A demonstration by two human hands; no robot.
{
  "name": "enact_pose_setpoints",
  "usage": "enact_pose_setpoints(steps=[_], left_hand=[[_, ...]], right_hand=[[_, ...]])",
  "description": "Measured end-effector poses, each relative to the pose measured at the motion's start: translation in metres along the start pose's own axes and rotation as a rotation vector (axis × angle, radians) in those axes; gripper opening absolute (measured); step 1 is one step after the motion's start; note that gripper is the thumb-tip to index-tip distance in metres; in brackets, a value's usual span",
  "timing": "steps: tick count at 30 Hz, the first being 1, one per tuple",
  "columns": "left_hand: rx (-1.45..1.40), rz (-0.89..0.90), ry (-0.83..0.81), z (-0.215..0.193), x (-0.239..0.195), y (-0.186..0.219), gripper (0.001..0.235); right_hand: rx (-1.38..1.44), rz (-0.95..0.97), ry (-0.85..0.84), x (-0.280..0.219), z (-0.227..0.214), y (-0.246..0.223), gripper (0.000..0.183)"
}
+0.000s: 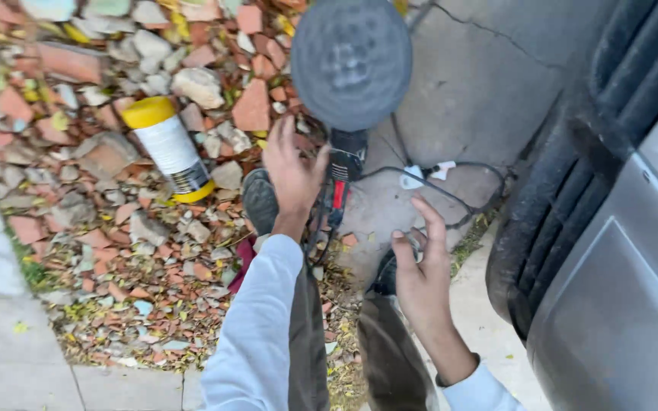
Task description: The person uses a power polisher with a yellow pad to buff the front hood and bumper of a silver car. After polishing, the person picks up a yellow bottle and applies a liquid product directly onto the car's surface.
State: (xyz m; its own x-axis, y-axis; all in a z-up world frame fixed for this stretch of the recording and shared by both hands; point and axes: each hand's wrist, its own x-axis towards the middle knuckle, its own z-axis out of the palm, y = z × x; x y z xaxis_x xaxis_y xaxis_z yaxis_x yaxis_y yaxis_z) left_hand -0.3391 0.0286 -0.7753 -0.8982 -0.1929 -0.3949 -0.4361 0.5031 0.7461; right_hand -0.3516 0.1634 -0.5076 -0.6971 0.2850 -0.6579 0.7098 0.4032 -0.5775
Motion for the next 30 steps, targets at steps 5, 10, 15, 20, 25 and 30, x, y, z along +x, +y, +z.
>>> enact_pose_setpoints(steps=[5, 10, 15, 20, 25, 30], left_hand=[[0.466, -0.614, 0.299, -0.12, 0.005, -0.116, 0.122], [0.39, -0.615, 0.12, -0.12, 0.039, -0.184, 0.108], [0.394, -0.702, -0.141, -0.135, 0.046, -0.208, 0.094], [0.436, -0.748, -0.323, -0.143, 0.065, -0.174, 0.1], [0.366, -0.572, -0.227, -0.14, 0.049, -0.137, 0.082], [-0.305, -0.529, -0.195, -0.206, -0.008, 0.069, 0.073]], right_hand=[[-0.071, -0.114, -0.075, 0.003, 0.024, -0.037, 0.054], [-0.095, -0.073, -0.12, -0.004, 0.054, -0.039, 0.056], [-0.197, 0.276, -0.19, -0.038, 0.048, -0.064, 0.065], [-0.14, 0.412, -0.222, -0.045, 0.042, -0.027, 0.061], [-0.106, 0.401, -0.278, -0.038, 0.037, -0.008, 0.058], [0.015, 0.329, -0.26, -0.077, -0.008, -0.037, 0.065]])
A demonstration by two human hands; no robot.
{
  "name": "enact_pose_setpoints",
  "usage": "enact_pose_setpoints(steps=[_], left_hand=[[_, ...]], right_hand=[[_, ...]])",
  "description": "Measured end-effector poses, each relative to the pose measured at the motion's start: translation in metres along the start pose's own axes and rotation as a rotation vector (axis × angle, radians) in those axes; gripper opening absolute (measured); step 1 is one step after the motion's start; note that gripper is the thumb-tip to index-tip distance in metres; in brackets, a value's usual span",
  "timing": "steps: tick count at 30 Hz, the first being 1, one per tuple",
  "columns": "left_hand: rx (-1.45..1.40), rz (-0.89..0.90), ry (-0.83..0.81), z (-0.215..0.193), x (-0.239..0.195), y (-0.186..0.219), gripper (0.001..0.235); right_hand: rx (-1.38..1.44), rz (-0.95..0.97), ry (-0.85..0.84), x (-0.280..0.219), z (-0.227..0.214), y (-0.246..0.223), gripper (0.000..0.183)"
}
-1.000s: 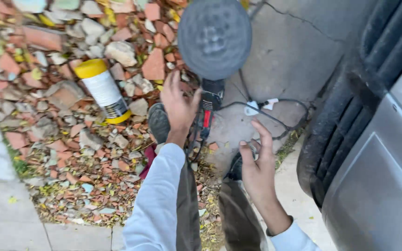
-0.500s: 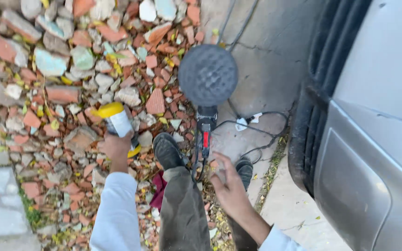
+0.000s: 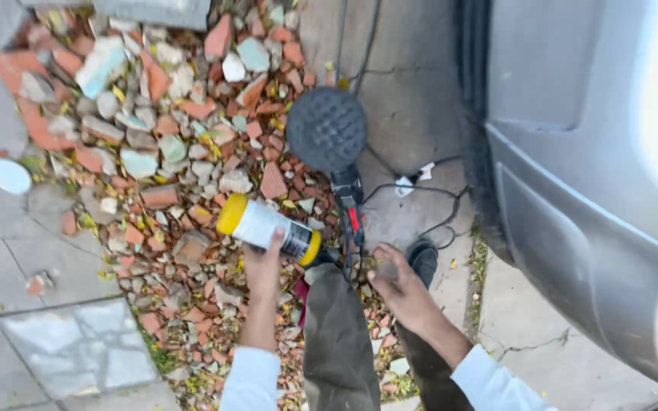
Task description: The person uses a power polisher with a yellow pad to buff the front hood and bumper of a silver car. After polishing, the person picks up a yellow bottle and applies a liquid product directly onto the car's surface.
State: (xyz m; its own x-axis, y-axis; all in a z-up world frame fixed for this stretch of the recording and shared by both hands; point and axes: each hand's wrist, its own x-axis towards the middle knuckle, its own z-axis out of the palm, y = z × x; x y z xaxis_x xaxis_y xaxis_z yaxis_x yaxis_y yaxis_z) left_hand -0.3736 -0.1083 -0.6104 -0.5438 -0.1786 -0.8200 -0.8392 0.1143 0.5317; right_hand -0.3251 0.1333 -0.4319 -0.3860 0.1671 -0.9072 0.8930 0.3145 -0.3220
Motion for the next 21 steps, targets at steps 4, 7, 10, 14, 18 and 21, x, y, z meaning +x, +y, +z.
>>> enact_pose_setpoints(steps=[4, 7, 10, 14, 18, 21], left_hand=[[-0.7, -0.253, -0.174, 0.015, -0.123, 0.087, 0.057], [-0.873, -0.194, -0.332, 0.041, -0.2, 0.145, 0.05], [-0.963, -0.14, -0.397, 0.063, -0.3, 0.178, 0.062], [-1.14, 0.099, -0.542, 0.114, -0.415, 0.215, 0.073], [-1.005, 0.066, -0.711, 0.181, -0.528, 0.24, 0.078], [-0.975, 0.157, -0.736, 0.214, -0.595, 0.255, 0.084]], right_hand=[[-0.253, -0.351, 0.143, -0.087, -0.058, -0.029, 0.08], [-0.36, -0.492, 0.306, -0.168, -0.123, -0.066, 0.063], [-0.366, -0.601, 0.37, -0.252, -0.181, -0.062, 0.042], [-0.247, -0.931, 0.533, -0.344, -0.256, -0.045, 0.028], [-0.155, -1.042, 0.554, -0.44, -0.325, -0.001, 0.033], [0.096, -1.134, 0.546, -0.482, -0.364, 0.026, 0.038]])
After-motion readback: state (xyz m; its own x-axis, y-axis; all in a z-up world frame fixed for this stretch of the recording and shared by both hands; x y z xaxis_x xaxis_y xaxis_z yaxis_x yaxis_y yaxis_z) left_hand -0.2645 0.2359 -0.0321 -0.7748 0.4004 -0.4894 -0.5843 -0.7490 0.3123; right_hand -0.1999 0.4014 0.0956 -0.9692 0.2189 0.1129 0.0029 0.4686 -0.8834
